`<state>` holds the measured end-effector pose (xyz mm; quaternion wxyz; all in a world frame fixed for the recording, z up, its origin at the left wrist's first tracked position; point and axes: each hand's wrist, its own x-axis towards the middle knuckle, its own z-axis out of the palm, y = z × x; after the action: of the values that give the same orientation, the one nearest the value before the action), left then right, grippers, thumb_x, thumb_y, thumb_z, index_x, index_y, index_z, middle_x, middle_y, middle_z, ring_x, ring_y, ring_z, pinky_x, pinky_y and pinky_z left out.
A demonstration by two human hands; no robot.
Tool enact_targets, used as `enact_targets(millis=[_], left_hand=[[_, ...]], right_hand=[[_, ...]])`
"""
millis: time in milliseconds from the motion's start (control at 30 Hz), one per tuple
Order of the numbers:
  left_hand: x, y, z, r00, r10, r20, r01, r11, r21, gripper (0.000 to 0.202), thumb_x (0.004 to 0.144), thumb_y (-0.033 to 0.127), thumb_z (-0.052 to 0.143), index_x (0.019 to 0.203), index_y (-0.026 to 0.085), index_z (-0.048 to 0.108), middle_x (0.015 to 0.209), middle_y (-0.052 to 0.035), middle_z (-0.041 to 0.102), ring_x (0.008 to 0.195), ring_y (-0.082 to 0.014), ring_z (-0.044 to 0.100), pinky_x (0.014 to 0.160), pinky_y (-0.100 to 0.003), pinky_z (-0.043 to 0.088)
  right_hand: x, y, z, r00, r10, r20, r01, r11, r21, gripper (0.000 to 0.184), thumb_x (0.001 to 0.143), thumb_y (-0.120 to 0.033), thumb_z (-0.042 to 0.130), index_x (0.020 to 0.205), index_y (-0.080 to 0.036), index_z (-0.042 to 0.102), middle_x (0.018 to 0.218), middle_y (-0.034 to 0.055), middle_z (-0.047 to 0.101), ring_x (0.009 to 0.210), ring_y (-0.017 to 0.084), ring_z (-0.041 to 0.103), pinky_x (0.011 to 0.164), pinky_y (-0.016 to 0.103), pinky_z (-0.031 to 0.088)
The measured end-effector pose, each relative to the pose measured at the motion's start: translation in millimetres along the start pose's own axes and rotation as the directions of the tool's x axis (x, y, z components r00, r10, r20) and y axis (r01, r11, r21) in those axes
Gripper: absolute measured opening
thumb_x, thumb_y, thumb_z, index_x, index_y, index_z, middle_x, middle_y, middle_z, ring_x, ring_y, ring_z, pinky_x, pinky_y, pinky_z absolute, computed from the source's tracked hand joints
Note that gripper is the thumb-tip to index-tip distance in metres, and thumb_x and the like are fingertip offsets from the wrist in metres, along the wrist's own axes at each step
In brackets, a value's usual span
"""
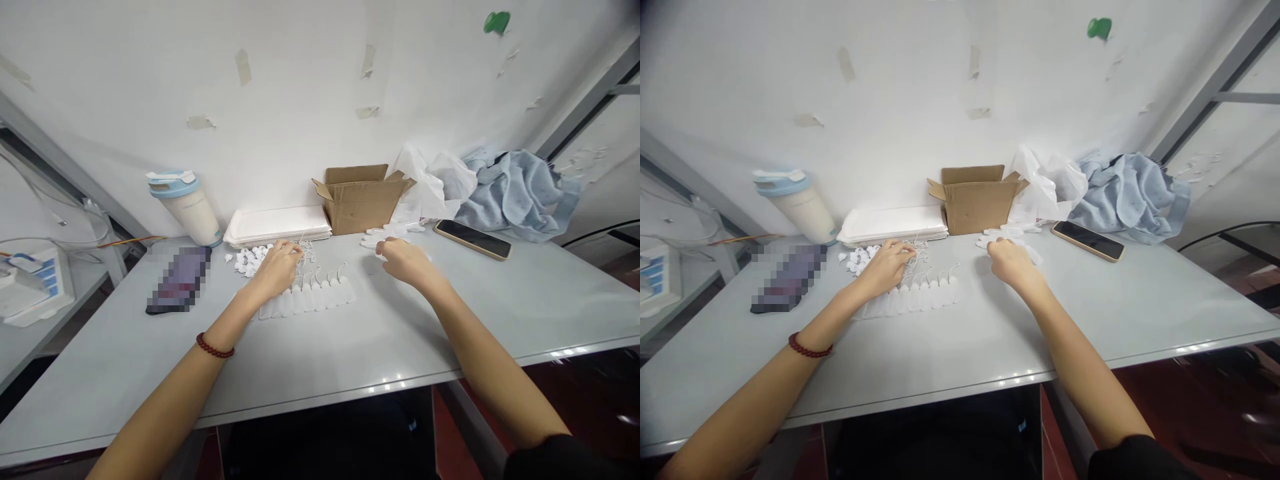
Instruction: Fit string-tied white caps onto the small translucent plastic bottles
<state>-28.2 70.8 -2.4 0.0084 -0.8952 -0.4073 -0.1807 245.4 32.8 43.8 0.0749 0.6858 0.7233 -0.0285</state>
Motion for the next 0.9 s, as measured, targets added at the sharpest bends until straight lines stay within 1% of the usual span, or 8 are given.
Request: enact_targets(millis=[133, 267, 333, 433, 500, 600, 733, 900], left_hand=[[0.0, 0.0, -2.6, 0.997, -0.035, -0.065, 0.029, 0.996, -0.084, 0.045, 0.073, 0.000, 0.039, 0.102, 0.015, 0.069, 0.111, -0.0113, 0.062, 0.109, -0.0281, 0.047, 0.094, -0.049, 0.045], [-0.2, 2.5, -7.2, 0.975, -0.138, -0.173, 0.106, 0.978, -0.182, 0.047, 0.074, 0.002, 0.037, 0.106, 0.016, 0.068, 0.112, -0.0092, 0.062, 0.109, -0.0254, 0.051, 0.095, -0.046, 0.046], [-0.4, 5.3, -10.0, 0.956, -0.211, -0.206, 0.155, 0.954, -0.256, 0.043, 0.076, 0.006, 0.039, 0.104, 0.017, 0.069, 0.111, -0.0082, 0.063, 0.103, -0.0232, 0.057, 0.092, -0.042, 0.048], [-0.4, 10.4, -13.0, 0.911, -0.348, -0.223, 0.239, 0.883, -0.403, 0.034, 0.076, 0.013, 0.045, 0.098, 0.018, 0.071, 0.110, -0.0062, 0.064, 0.084, -0.0180, 0.063, 0.085, -0.037, 0.052], [-0.1, 14.0, -13.6, 0.877, -0.427, -0.219, 0.264, 0.810, -0.523, 0.027, 0.074, 0.017, 0.052, 0.093, 0.018, 0.071, 0.106, -0.0060, 0.066, 0.078, -0.0164, 0.064, 0.083, -0.036, 0.053], [-0.1, 20.1, -13.5, 0.847, -0.499, -0.182, 0.247, 0.674, -0.697, 0.020, 0.070, 0.024, 0.063, 0.086, 0.016, 0.072, 0.100, -0.0071, 0.069, 0.079, -0.0176, 0.066, 0.083, -0.035, 0.054], [-1.4, 31.8, -14.4, 0.808, -0.583, -0.082, 0.268, 0.489, -0.830, 0.022, 0.064, 0.030, 0.073, 0.079, 0.014, 0.071, 0.085, -0.0063, 0.072, 0.078, -0.0200, 0.067, 0.078, -0.035, 0.055], [-2.9, 48.6, -18.2, 0.786, -0.618, 0.002, 0.312, 0.394, -0.864, 0.015, 0.064, 0.029, 0.072, 0.070, 0.015, 0.069, 0.077, -0.0043, 0.072, 0.076, -0.0198, 0.067, 0.073, -0.032, 0.053]], right_hand=[[-0.5, 1.6, -1.7, 0.999, 0.032, -0.006, -0.032, 0.999, -0.010, 0.041, 0.078, 0.002, 0.044, 0.113, -0.013, 0.060, 0.115, 0.0158, 0.059, 0.103, 0.026, 0.057, 0.069, 0.030, 0.037], [0.1, 2.8, -2.6, 0.999, 0.042, 0.006, -0.042, 0.999, -0.015, 0.039, 0.080, -0.001, 0.046, 0.115, -0.012, 0.060, 0.116, 0.0164, 0.059, 0.102, 0.026, 0.058, 0.070, 0.030, 0.038], [1.7, 3.9, -1.8, 0.999, 0.046, 0.005, -0.045, 0.999, -0.027, 0.038, 0.081, -0.002, 0.046, 0.115, -0.012, 0.060, 0.115, 0.0165, 0.059, 0.101, 0.026, 0.059, 0.069, 0.030, 0.038], [4.8, 6.0, 0.4, 0.999, 0.050, -0.005, -0.050, 0.998, -0.042, 0.038, 0.081, -0.002, 0.046, 0.115, -0.011, 0.060, 0.115, 0.0169, 0.059, 0.100, 0.027, 0.060, 0.068, 0.030, 0.038], [6.6, 7.4, 2.1, 0.999, 0.053, -0.013, -0.053, 0.997, -0.049, 0.038, 0.080, -0.002, 0.046, 0.114, -0.010, 0.060, 0.116, 0.0173, 0.059, 0.100, 0.027, 0.060, 0.066, 0.030, 0.038], [8.8, 9.0, 4.7, 0.998, 0.053, -0.029, -0.054, 0.997, -0.063, 0.036, 0.079, 0.000, 0.046, 0.110, -0.010, 0.062, 0.113, 0.0178, 0.060, 0.099, 0.027, 0.060, 0.065, 0.030, 0.038], [10.9, 10.0, 8.6, 0.998, 0.047, -0.051, -0.051, 0.995, -0.081, 0.033, 0.077, 0.003, 0.045, 0.101, -0.007, 0.065, 0.107, 0.0193, 0.061, 0.098, 0.028, 0.060, 0.064, 0.030, 0.039], [12.8, 9.9, 11.7, 0.996, 0.032, -0.081, -0.038, 0.996, -0.076, 0.031, 0.076, 0.003, 0.048, 0.098, -0.009, 0.067, 0.106, 0.0184, 0.061, 0.100, 0.028, 0.059, 0.067, 0.029, 0.041]])
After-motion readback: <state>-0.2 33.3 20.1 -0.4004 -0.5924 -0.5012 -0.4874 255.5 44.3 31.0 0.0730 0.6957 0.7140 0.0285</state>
